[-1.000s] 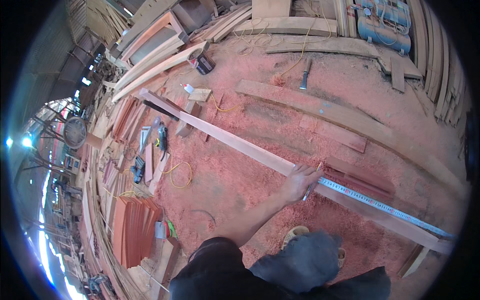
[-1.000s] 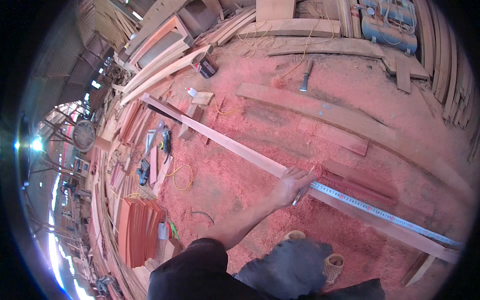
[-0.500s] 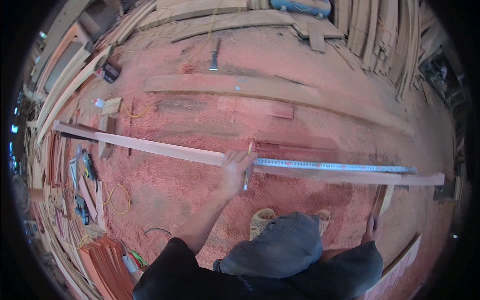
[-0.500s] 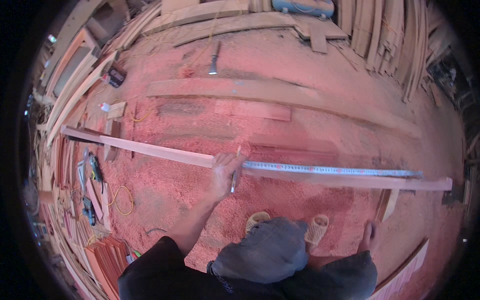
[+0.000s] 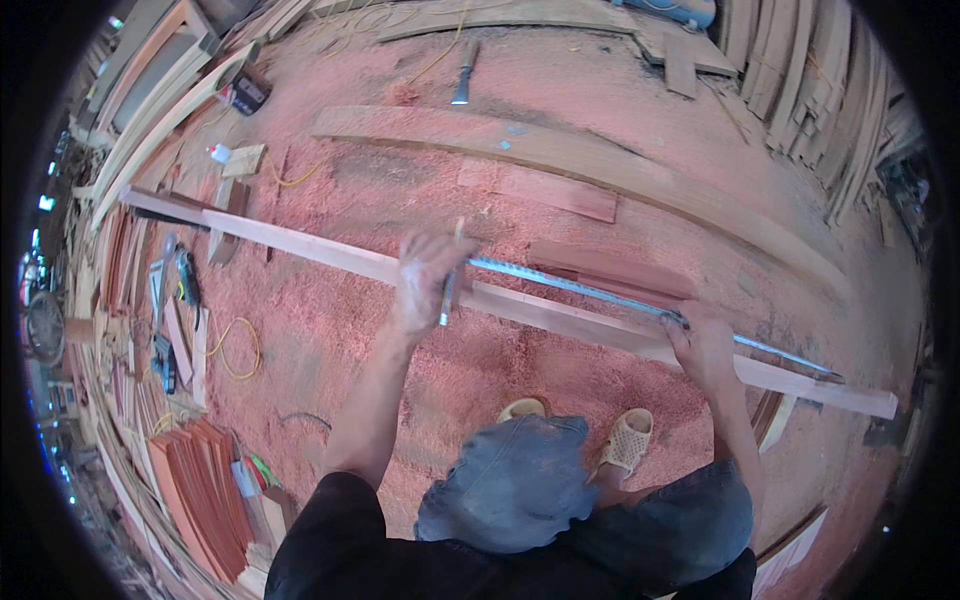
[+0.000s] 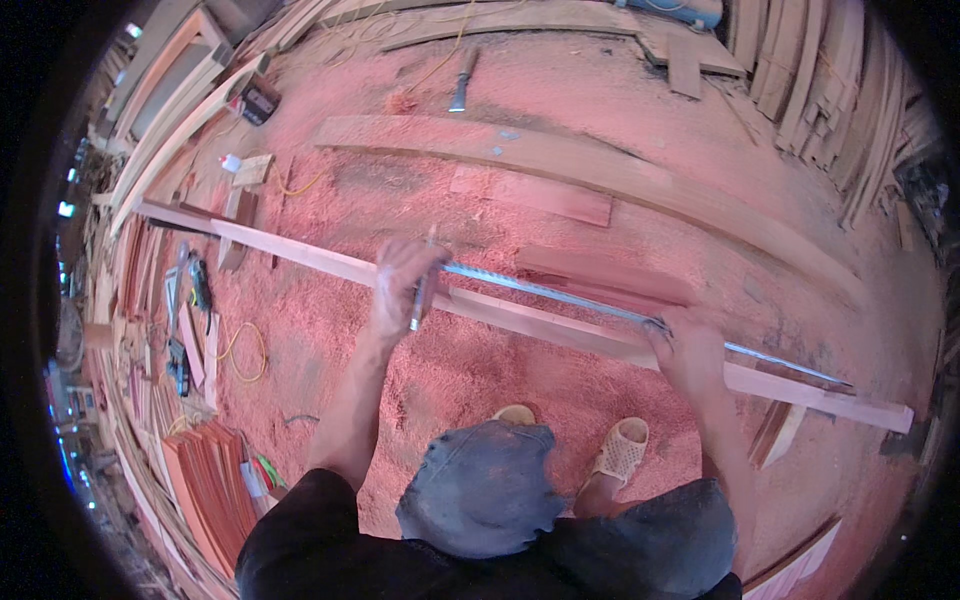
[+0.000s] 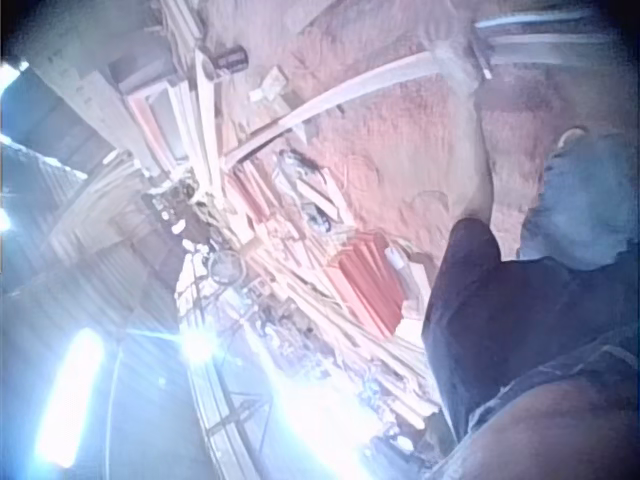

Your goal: The person measures and marks a long wooden plank using a tape measure and pencil. They repeatedly position the tape measure along the plank, mark measurement points, and adjust the tape to continue marking along the length.

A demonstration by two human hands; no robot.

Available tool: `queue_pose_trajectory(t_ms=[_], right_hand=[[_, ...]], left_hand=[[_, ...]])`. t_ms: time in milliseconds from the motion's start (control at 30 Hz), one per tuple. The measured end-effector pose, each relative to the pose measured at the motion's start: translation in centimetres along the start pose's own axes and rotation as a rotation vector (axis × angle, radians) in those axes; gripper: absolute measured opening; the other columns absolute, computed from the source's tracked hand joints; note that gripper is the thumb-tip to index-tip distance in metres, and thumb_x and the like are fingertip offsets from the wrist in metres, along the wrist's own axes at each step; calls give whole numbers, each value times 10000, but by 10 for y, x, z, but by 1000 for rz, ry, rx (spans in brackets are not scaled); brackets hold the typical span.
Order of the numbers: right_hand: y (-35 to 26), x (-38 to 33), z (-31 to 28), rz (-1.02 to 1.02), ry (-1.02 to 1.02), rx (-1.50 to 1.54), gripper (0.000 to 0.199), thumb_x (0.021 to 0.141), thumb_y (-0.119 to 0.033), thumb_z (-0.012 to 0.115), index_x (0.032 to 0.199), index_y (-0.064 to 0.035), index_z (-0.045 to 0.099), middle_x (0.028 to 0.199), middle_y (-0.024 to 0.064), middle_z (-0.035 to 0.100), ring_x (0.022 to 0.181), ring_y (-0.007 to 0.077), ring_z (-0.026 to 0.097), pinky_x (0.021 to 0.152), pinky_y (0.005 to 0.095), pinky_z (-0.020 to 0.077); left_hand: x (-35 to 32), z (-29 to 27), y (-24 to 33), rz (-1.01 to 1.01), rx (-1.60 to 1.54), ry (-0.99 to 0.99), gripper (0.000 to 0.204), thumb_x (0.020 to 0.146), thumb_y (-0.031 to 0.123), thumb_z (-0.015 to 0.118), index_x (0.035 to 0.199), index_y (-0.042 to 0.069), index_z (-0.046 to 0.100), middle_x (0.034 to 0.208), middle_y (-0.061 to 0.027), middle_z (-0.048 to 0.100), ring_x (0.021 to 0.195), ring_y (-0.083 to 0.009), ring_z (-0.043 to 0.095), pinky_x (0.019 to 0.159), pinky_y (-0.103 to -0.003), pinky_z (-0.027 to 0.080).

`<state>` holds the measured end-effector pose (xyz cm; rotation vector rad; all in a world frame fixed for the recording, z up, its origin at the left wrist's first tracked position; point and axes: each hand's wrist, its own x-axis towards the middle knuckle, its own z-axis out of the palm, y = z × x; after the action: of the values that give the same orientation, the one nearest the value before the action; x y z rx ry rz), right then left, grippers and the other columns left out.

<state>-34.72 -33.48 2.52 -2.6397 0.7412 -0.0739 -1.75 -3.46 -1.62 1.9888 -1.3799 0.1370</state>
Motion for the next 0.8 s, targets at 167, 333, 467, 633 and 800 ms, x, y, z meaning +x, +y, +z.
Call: queue_pose_trajectory(t_ms=[167, 333, 467, 633, 800], right_hand=[[-20, 9, -2, -161, 24, 26, 256, 978, -321, 777, 1045, -75, 759, 1008, 165, 772, 959, 409, 742, 843, 529, 586], [12, -8, -10, -71, -23, 28, 301, 947, -333, 823, 1049, -58, 755, 992, 173, 768, 953, 420, 741, 824, 525, 578], [42, -25, 0, -67, 1, 36, 326, 922, -342, 855, 1023, -52, 747, 962, 180, 758, 943, 429, 730, 819, 541, 559], [52, -32, 19, -77, 124, 65, 318, 918, -338, 857, 986, -54, 733, 918, 176, 727, 913, 430, 694, 819, 542, 536], [51, -29, 15, -73, 103, -2, 318, 915, -346, 859, 963, -65, 718, 929, 164, 729, 916, 419, 685, 817, 548, 527]], left_hand=[[-7, -23, -8, -65, 75, 87, 301, 851, 34, 758, 1145, 96, 767, 1007, -77, 787, 1134, -329, 706, 1085, -511, 439], [-9, 19, 25, -57, 33, -50, 347, 851, 80, 777, 1197, 108, 767, 1007, -60, 775, 1108, -313, 704, 1081, -511, 452], [-2, 72, 72, 27, -3, -89, 317, 878, 90, 757, 1195, 109, 766, 980, -60, 724, 1013, -304, 682, 1030, -489, 457], [4, 89, 93, 21, -38, -134, 375, 876, 114, 761, 1251, 122, 757, 1020, -74, 720, 1047, -323, 681, 1061, -503, 458], [8, 76, 85, 28, 3, -136, 331, 904, 111, 797, 1233, 122, 762, 1010, -81, 727, 1048, -330, 679, 1054, -501, 457]])
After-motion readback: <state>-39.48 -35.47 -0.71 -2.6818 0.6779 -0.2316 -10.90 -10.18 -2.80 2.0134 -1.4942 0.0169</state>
